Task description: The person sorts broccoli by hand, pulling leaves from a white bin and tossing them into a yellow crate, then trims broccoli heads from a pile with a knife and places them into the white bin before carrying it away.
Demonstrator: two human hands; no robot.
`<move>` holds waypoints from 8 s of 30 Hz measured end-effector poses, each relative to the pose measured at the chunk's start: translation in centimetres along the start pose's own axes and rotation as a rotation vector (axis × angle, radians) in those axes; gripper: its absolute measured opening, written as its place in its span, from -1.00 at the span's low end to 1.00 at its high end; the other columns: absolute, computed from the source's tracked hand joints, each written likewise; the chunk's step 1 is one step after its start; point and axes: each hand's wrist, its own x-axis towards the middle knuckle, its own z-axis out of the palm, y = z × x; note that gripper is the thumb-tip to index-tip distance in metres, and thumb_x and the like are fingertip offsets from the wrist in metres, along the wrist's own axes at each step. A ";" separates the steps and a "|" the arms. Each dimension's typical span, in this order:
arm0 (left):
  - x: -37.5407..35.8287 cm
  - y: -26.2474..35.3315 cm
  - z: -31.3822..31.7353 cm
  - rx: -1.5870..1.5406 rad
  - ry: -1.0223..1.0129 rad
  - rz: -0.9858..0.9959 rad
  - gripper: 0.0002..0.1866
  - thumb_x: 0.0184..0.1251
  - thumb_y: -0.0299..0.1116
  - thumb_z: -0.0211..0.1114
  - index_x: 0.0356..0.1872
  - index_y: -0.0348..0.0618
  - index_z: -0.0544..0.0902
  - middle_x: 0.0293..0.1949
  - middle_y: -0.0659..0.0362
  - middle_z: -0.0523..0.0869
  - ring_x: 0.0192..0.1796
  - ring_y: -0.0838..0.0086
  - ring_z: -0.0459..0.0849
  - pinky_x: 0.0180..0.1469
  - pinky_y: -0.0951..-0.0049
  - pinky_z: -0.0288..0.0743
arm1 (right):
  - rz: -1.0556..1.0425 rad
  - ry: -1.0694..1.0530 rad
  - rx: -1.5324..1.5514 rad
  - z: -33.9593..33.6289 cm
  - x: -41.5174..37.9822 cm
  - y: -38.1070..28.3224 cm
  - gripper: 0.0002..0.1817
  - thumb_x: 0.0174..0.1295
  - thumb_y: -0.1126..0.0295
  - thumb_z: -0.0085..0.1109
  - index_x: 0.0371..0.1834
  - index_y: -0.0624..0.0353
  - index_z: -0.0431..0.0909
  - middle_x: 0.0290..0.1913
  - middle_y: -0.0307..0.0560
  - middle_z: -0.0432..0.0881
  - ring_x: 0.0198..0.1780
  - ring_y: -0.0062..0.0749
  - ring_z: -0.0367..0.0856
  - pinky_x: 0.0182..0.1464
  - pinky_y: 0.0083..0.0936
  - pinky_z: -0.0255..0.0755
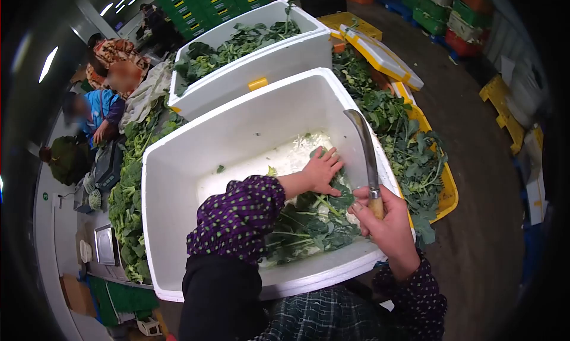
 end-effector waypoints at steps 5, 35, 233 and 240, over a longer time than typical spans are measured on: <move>-1.6 1.0 -1.5 -0.116 -0.284 -0.225 0.06 -0.09 0.56 0.04 0.34 -0.04 0.31 0.34 0.00 0.29 0.44 0.05 0.08 0.40 -0.12 -0.06 | -0.024 -0.009 0.041 -0.4 -0.1 0.3 -0.75 0.20 0.43 0.24 -0.10 0.28 0.51 -0.41 -0.29 0.51 -0.55 -0.78 0.39 -0.54 -0.76 0.33; -11.2 2.2 2.2 -0.378 0.068 -0.362 -0.50 -0.11 -0.32 0.31 -0.05 -0.19 0.44 -0.19 -0.04 0.56 -0.17 0.02 0.60 -0.14 0.09 0.51 | -0.058 -0.036 0.004 -0.1 -0.5 0.4 -0.76 0.19 0.44 0.25 -0.11 0.27 0.52 -0.44 -0.33 0.48 -0.55 -0.78 0.38 -0.53 -0.78 0.30; 7.9 28.4 -13.5 0.311 -0.111 0.063 -0.64 0.13 -0.43 0.13 0.01 -0.10 0.49 -0.25 0.09 0.67 -0.25 0.22 0.68 -0.31 0.25 0.58 | 0.319 0.860 0.517 -28.8 -30.2 26.0 -0.80 0.26 0.33 0.14 -0.16 0.21 0.48 -0.45 -0.13 0.58 -0.66 -0.67 0.37 -0.65 -0.71 0.27; 10.5 26.0 2.7 0.059 -0.314 -0.437 -0.52 0.08 -0.30 0.28 0.04 -0.20 0.40 -0.20 -0.01 0.68 -0.15 0.14 0.70 -0.22 0.13 0.59 | 0.323 0.745 0.469 -31.2 -27.6 24.3 -0.79 0.26 0.38 0.13 -0.13 0.26 0.47 -0.45 -0.11 0.57 -0.67 -0.65 0.36 -0.64 -0.67 0.26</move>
